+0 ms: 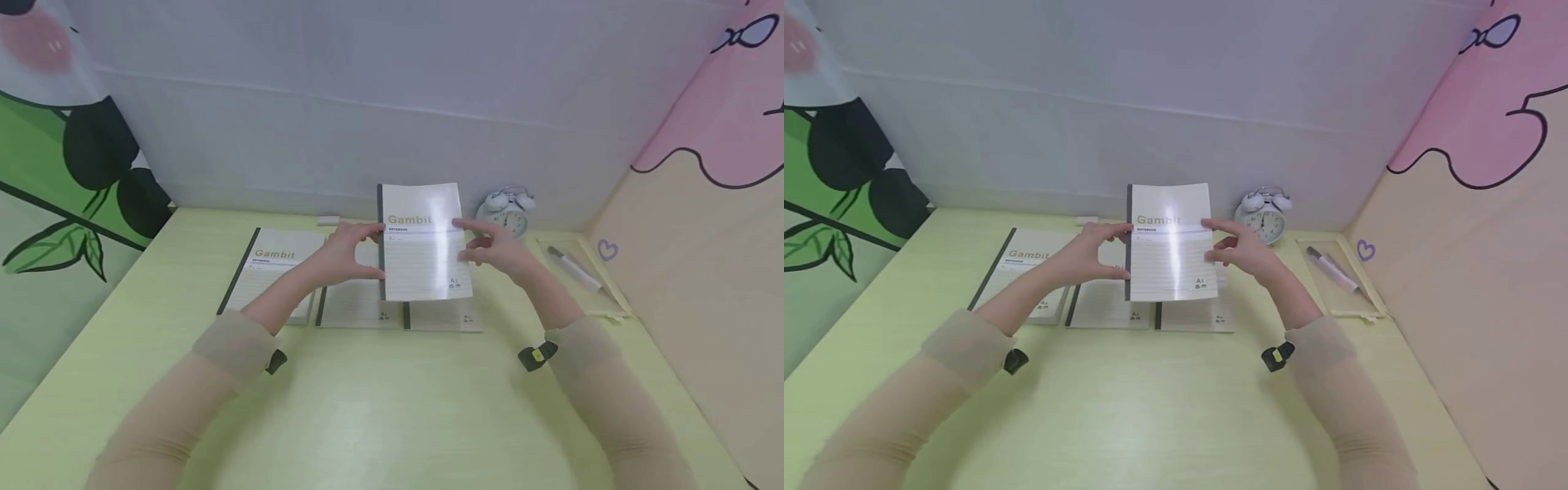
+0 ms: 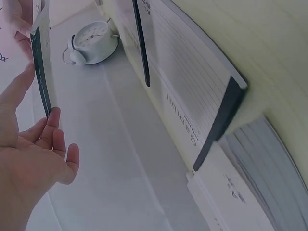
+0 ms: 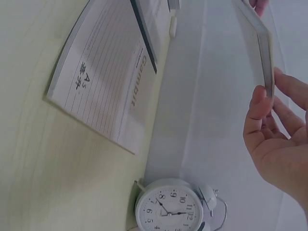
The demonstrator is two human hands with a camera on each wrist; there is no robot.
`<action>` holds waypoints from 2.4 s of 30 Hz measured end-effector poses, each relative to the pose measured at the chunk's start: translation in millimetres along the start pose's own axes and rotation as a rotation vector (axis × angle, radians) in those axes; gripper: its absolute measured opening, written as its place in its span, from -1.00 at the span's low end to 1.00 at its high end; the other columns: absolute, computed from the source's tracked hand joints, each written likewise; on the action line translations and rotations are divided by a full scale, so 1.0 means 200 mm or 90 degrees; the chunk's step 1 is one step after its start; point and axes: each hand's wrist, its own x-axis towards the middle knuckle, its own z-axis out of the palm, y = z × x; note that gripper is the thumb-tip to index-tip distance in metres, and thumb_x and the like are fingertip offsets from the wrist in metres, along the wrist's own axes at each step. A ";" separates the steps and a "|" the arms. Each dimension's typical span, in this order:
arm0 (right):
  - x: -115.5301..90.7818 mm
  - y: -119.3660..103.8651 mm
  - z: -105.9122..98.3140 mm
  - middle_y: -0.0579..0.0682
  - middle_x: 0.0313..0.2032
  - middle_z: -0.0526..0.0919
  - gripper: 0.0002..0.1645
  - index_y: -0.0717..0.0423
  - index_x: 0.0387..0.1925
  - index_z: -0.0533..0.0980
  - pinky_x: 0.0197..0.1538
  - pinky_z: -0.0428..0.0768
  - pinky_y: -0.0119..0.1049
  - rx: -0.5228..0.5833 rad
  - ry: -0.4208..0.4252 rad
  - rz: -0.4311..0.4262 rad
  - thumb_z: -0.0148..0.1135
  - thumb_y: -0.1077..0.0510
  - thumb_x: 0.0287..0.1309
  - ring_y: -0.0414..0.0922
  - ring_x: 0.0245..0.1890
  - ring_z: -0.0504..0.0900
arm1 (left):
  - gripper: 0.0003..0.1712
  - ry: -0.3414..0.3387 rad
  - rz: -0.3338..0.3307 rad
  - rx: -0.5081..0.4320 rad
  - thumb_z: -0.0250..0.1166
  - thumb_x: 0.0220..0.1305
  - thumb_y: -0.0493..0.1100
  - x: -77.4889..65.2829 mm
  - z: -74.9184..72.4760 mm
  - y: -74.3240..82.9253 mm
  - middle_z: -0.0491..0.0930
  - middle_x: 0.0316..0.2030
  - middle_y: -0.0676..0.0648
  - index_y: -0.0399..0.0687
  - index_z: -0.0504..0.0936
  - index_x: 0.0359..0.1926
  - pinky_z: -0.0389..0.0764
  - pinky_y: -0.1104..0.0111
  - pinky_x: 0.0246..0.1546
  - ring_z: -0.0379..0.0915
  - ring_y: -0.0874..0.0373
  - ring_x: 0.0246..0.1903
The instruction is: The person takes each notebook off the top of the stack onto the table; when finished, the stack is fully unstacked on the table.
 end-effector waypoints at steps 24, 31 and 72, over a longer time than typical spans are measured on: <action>-0.44 0.42 -0.46 -0.11 0.13 0.39 -0.27 -0.03 0.36 0.27 -0.10 0.51 -0.45 -0.080 0.029 0.045 0.28 0.10 0.17 -0.29 -0.16 0.59 | -0.01 -0.109 0.080 -0.030 0.49 -0.05 -0.01 0.35 0.53 0.28 0.40 0.20 0.08 0.09 0.21 0.40 0.11 -0.05 0.24 0.05 0.01 0.25; -0.47 0.55 -0.53 -0.07 0.27 0.31 -0.28 -0.15 0.35 0.27 -0.04 0.42 -0.56 -0.136 0.020 0.077 0.27 -0.01 0.17 -0.34 -0.09 0.56 | 0.01 -0.136 0.080 -0.026 0.51 -0.07 -0.03 0.42 0.68 0.27 0.37 0.22 0.13 0.13 0.20 0.40 0.15 0.03 0.22 0.07 0.09 0.21; -0.32 0.74 -0.52 0.30 -0.11 0.60 -0.30 0.28 0.15 0.45 -0.35 0.45 -0.35 -0.367 -0.057 0.085 0.43 0.14 -0.06 -0.11 -0.36 0.48 | -0.06 -0.237 0.056 0.209 0.36 -0.04 0.32 0.57 0.84 0.30 0.17 0.35 0.03 0.25 0.26 0.36 0.10 0.20 0.27 0.01 0.10 0.28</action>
